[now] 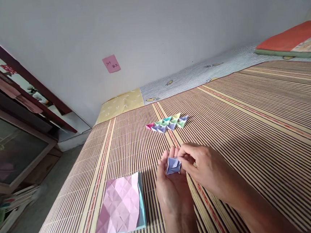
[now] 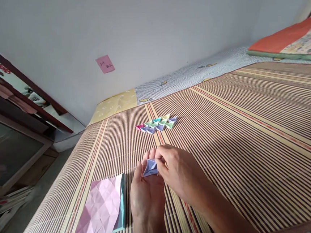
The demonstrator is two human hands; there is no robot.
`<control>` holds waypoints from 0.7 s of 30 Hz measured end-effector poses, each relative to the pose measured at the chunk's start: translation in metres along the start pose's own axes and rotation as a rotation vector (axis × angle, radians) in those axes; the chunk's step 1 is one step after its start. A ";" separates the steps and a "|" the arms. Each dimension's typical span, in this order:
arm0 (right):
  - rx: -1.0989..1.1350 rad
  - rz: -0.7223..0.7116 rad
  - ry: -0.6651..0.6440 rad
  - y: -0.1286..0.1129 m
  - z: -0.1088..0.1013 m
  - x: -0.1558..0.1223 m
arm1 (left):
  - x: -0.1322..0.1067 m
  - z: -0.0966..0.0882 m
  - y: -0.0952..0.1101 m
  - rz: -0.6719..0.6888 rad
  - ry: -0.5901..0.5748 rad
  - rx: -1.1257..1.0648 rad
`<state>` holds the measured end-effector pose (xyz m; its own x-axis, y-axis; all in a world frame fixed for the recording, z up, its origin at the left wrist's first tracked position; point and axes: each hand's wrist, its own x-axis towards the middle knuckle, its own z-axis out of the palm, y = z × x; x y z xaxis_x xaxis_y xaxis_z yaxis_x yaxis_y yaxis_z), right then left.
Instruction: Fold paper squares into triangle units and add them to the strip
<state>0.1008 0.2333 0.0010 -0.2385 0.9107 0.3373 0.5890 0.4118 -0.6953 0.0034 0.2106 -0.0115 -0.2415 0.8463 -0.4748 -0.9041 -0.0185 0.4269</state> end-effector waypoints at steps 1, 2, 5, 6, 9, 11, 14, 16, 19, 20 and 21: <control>0.005 -0.004 0.005 0.000 0.000 0.000 | 0.000 0.000 0.000 -0.008 -0.002 0.006; 0.011 -0.010 0.012 0.000 0.000 -0.001 | 0.000 0.000 0.000 -0.016 -0.008 0.013; 0.033 -0.022 0.030 0.002 -0.001 -0.001 | 0.001 0.000 0.001 -0.035 -0.021 0.038; 0.045 -0.021 0.029 0.003 -0.001 -0.001 | 0.001 0.001 0.001 -0.038 -0.022 0.048; 0.084 0.019 0.003 0.012 -0.003 0.001 | 0.002 0.002 0.001 -0.034 0.001 0.098; 0.095 0.071 -0.006 0.021 -0.004 0.005 | 0.005 0.001 0.001 -0.023 0.043 0.142; 0.068 0.121 0.030 0.039 -0.006 0.012 | 0.013 -0.005 0.002 -0.002 0.112 0.200; 0.046 0.136 0.046 0.050 -0.009 0.014 | 0.020 -0.011 0.002 0.006 0.123 0.246; 0.001 0.169 0.064 0.064 -0.019 0.016 | 0.028 -0.020 0.000 -0.011 0.122 0.317; -0.016 0.185 0.067 0.069 -0.023 0.017 | 0.029 -0.021 -0.001 -0.036 0.130 0.334; -0.032 0.203 0.069 0.075 -0.029 0.021 | 0.030 -0.022 -0.002 -0.047 0.134 0.341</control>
<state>0.1622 0.2819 -0.0257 -0.0597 0.9699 0.2360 0.6442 0.2181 -0.7331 -0.0100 0.2244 -0.0433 -0.2667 0.7641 -0.5874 -0.7515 0.2168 0.6232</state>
